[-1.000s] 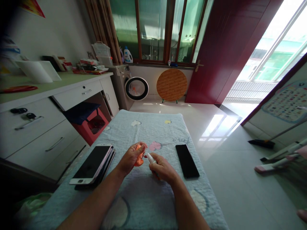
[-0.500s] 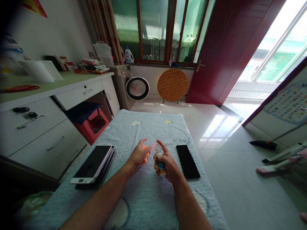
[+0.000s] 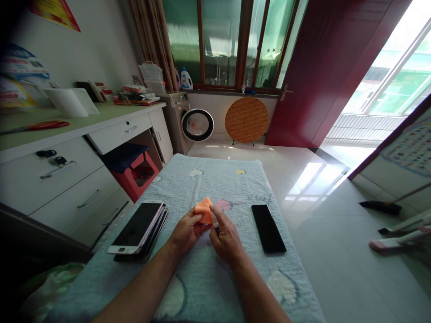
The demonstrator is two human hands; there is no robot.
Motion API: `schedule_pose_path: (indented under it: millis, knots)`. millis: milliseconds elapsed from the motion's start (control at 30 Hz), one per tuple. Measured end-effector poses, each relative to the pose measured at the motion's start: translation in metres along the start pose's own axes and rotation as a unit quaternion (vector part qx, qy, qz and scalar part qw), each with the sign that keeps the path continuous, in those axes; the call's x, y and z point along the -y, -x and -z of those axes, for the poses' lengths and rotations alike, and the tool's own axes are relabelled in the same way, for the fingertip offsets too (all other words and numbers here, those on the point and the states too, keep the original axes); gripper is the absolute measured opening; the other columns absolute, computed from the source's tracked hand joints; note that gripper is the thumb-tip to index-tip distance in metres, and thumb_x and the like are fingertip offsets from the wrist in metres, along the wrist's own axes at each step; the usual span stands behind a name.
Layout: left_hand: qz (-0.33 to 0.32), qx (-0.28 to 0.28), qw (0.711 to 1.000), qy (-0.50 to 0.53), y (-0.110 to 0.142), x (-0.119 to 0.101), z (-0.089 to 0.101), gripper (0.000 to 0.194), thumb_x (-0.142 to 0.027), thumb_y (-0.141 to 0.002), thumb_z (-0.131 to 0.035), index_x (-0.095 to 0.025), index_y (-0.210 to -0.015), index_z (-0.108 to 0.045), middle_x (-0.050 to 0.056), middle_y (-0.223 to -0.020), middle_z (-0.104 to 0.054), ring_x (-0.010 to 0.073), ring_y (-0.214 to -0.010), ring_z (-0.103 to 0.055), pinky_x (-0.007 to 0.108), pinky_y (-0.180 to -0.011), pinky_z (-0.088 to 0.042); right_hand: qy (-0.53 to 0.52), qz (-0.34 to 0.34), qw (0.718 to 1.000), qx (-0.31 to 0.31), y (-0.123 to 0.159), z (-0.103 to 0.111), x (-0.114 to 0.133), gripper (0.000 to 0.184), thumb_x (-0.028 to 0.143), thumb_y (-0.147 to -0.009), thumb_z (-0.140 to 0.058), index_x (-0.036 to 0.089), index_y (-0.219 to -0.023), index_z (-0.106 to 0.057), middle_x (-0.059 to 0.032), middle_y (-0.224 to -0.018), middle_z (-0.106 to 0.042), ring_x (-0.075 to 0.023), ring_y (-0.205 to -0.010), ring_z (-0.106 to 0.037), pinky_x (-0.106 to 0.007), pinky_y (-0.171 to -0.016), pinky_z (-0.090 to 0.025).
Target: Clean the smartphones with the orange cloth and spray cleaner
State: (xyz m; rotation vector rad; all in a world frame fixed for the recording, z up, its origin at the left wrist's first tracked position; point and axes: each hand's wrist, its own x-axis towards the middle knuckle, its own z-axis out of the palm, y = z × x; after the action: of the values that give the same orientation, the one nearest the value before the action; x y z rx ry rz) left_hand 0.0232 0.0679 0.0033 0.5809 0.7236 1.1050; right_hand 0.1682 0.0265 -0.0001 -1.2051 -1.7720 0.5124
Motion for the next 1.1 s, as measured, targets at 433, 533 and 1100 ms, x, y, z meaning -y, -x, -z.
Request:
schedule_pose_path:
  millis: [433, 533, 1100]
  knots:
    - [-0.076, -0.028, 0.996, -0.043, -0.003, 0.006, 0.001, 0.043, -0.042, -0.072, -0.076, -0.016, -0.104, -0.066, 0.005, -0.091, -0.069, 0.0156, -0.077, -0.064, 0.027, -0.071, -0.052, 0.111, -0.015, 0.994, -0.005, -0.002, -0.007, 0.001, 0.055, 0.010, -0.079, -0.045, 0.024, -0.132, -0.046, -0.0061, -0.113, -0.065, -0.0203, -0.094, -0.065, -0.033, -0.081, -0.054]
    - [-0.073, -0.033, 0.996, -0.042, -0.003, 0.005, 0.000, 0.043, -0.043, -0.071, -0.076, -0.016, -0.103, -0.067, 0.005, -0.091, -0.069, 0.0154, -0.077, -0.064, 0.027, -0.072, -0.052, 0.113, -0.020, 0.993, -0.008, -0.002, -0.008, 0.000, 0.053, 0.011, -0.079, -0.045, 0.023, -0.130, -0.047, -0.0059, -0.109, -0.065, -0.0202, -0.089, -0.066, -0.033, -0.080, -0.054]
    - [-0.117, 0.025, 0.985, -0.123, -0.006, 0.009, 0.010, 0.039, -0.017, -0.076, -0.065, -0.019, -0.115, -0.062, 0.004, -0.103, -0.067, 0.0151, -0.092, -0.062, 0.027, -0.086, -0.047, 0.128, 0.001, 0.991, -0.039, -0.002, -0.008, -0.004, 0.059, 0.010, -0.082, -0.044, 0.025, -0.140, -0.040, -0.0074, -0.124, -0.061, -0.0201, -0.104, -0.063, -0.033, -0.087, -0.052]
